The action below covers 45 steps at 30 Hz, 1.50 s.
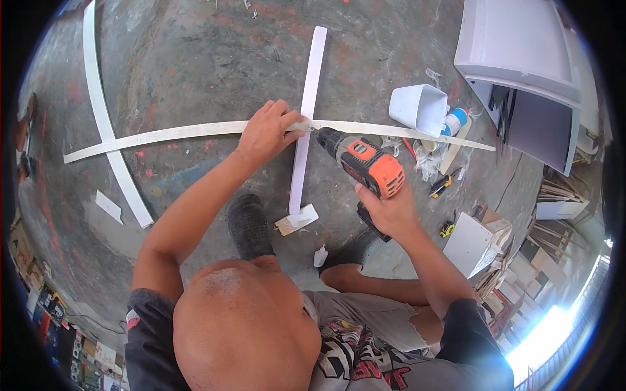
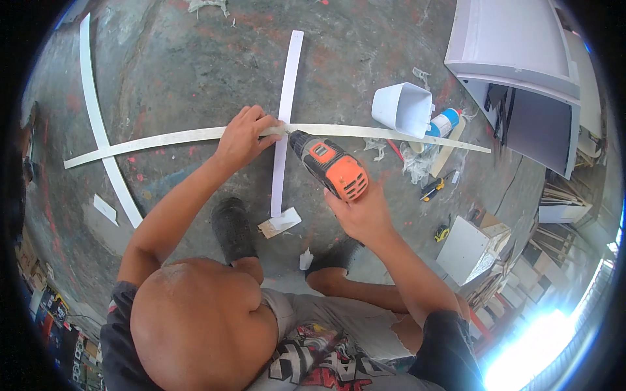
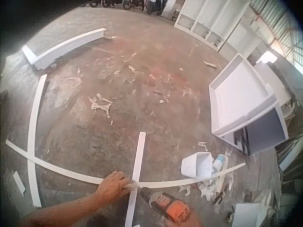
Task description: The person secures a thin wooden strip to a white foam block using a power drill and screws, and then walks across the workshop carrying the wooden strip.
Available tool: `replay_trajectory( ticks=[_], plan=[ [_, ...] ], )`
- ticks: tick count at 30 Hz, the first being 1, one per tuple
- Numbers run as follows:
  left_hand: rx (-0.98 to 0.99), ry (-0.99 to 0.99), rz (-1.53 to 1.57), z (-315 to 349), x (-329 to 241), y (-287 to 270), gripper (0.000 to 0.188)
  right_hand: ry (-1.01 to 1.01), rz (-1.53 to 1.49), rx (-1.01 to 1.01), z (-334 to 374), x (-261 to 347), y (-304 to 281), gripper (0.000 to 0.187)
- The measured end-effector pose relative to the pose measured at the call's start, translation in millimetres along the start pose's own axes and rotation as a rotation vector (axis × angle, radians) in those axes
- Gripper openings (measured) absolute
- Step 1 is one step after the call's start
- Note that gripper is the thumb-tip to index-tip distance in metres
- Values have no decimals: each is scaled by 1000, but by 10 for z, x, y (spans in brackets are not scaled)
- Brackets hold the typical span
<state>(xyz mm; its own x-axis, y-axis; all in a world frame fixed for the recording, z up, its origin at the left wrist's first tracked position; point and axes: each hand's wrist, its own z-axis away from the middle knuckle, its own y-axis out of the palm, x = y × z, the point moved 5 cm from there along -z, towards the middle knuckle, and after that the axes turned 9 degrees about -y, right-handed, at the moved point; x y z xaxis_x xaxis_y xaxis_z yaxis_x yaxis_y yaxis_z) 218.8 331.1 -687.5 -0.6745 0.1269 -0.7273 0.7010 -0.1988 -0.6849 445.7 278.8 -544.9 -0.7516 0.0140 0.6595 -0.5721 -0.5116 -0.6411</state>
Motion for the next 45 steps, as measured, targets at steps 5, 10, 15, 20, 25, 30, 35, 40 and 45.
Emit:
replay_trajectory(
  ticks=[5, 10, 15, 20, 25, 30, 35, 40, 45],
  plan=[
    [6, -5, 14, -6, -9, -4, 29, 24, -25, 17, -9, -11, 27, 35],
    [7, -4, 16, -9, -1, -4, 30, 52, -38, 34, -10, -5, 40, 36],
    [10, -8, 10, -15, -10, -12, 30, 48, -24, 33, -8, 12, 43, 35],
    [-5, 8, 18, -3, 19, 8, 30, 66, -5, 43, -30, 72, 27, 37],
    [-16, 12, 32, 0, 41, 37, 28, 128, -20, 79, -141, 246, -74, 40],
    [-21, 14, 26, 17, 55, 43, 29, 173, 47, 166, -365, 477, -178, 40],
    [-43, 42, 15, 40, 74, 37, 32, -47, 238, 190, -639, 552, -287, 39],
    [-43, 37, 4, 35, 62, 54, 34, -20, 281, 289, -794, 656, -366, 45],
    [-65, 28, -37, 56, 106, 95, 28, 0, 336, 335, -804, 738, -340, 48]
  ],
)
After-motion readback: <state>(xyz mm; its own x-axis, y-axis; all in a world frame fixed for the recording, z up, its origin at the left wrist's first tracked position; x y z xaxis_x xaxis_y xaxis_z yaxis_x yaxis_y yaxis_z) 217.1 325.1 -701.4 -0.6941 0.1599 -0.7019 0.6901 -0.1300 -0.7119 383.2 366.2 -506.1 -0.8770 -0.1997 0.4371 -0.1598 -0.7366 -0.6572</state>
